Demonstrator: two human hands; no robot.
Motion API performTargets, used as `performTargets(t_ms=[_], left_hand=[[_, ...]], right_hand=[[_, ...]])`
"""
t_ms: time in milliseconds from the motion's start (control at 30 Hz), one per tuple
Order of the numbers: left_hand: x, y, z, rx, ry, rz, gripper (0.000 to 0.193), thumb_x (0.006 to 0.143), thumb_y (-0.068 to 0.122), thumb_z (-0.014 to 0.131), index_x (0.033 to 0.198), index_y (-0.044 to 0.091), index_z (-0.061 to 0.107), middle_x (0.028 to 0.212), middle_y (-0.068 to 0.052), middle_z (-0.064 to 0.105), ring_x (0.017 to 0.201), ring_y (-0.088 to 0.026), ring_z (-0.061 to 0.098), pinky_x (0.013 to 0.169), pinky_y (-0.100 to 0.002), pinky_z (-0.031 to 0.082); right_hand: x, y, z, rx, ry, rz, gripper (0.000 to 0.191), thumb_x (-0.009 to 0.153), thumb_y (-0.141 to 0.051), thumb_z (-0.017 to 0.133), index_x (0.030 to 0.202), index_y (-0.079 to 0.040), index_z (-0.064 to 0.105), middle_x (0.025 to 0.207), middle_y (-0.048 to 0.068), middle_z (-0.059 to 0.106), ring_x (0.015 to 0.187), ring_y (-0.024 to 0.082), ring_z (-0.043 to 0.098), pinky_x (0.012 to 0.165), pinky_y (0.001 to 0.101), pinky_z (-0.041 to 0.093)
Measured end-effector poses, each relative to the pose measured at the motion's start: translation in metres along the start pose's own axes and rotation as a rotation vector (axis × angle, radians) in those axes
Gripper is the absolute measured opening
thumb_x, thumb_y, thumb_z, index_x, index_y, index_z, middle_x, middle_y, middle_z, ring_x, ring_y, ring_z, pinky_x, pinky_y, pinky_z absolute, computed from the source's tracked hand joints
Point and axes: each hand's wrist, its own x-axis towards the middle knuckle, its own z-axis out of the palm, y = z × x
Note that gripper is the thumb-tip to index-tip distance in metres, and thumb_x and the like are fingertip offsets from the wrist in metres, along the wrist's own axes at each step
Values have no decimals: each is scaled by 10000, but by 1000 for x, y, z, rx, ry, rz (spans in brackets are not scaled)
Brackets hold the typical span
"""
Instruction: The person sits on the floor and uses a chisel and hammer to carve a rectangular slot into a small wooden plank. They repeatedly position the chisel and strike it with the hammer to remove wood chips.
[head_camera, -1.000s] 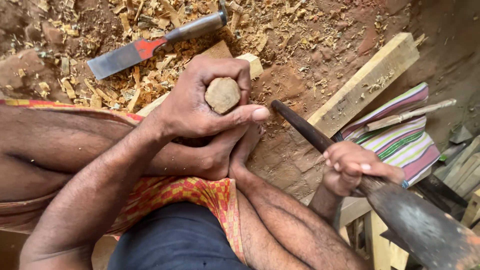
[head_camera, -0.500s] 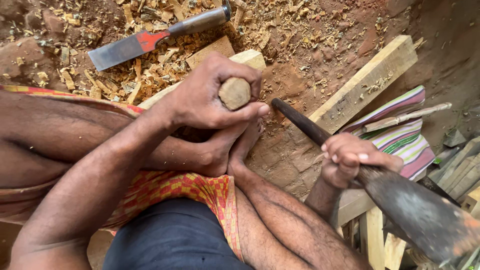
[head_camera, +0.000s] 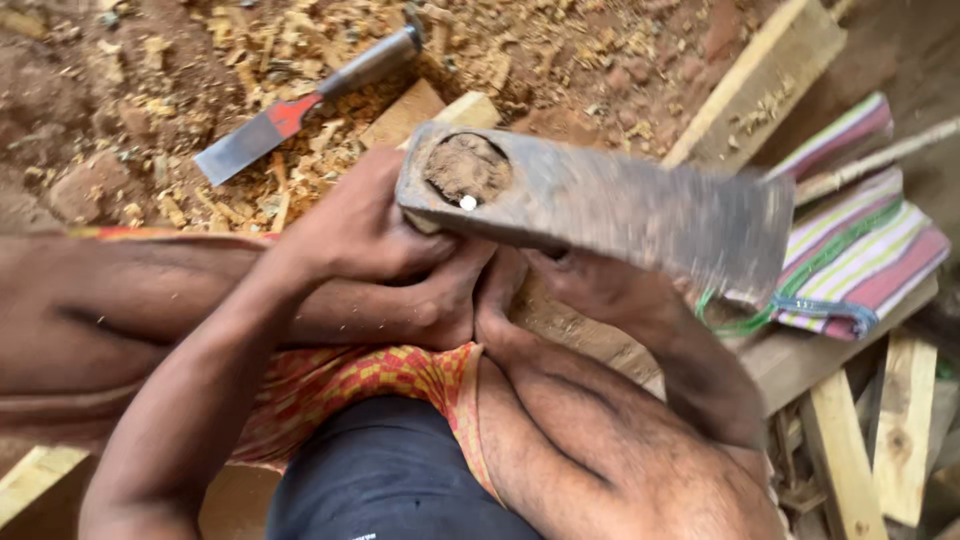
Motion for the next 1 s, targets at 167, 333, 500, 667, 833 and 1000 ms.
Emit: performTargets(t_ms=[167, 333, 500, 667, 833, 1000], left_hand=[[60, 57, 16, 191, 176, -593, 351, 902, 304, 696, 1093, 17, 761, 1059, -186, 773, 981, -328, 708, 863, -438, 556], [-25, 58, 19, 116, 301, -252, 299, 884, 203, 691, 1019, -63, 667, 1203, -224, 632, 1171, -324, 569, 1030, -446, 419], [-121, -37, 35, -144, 418, -64, 277, 972, 163, 673, 749, 57, 549, 902, -34, 636, 962, -190, 600, 1095, -390, 452], [-77, -36, 45, -144, 516, -459, 199, 930, 151, 706, 788, 33, 633, 814, -77, 649, 801, -209, 601, 838, -415, 484], [-109, -27, 56, -650, 752, 16, 241, 915, 172, 790, 828, 48, 604, 1218, -79, 668, 1363, -236, 548, 1253, -407, 374], [-100, -23, 58, -584, 729, -63, 224, 859, 183, 793, 827, 57, 610, 1149, -82, 653, 1425, -340, 500, 1281, -532, 294]], right_hand=[[0, 23, 0, 161, 246, -183, 271, 1064, -178, 685, 1122, -121, 427, 749, 15, 505, 537, 134, 508, 490, 291, 497], [-1, 29, -1, 221, 432, -338, 274, 1071, -140, 676, 1129, -118, 409, 785, 23, 517, 541, 134, 508, 489, 288, 501], [-10, 39, -5, 189, 688, -341, 318, 1089, -74, 683, 1141, -126, 373, 840, 59, 502, 547, 147, 507, 491, 308, 513], [-11, 38, -31, 306, 626, -356, 284, 1087, -33, 645, 1149, -106, 378, 826, 57, 500, 541, 156, 519, 488, 349, 510], [-22, 36, -38, 332, 701, -320, 280, 1105, -23, 641, 1163, -104, 379, 821, 77, 510, 528, 133, 531, 460, 329, 529], [-10, 38, -39, 339, 723, -378, 281, 1097, 0, 634, 1161, -109, 383, 759, 58, 497, 490, 136, 495, 432, 311, 494]])
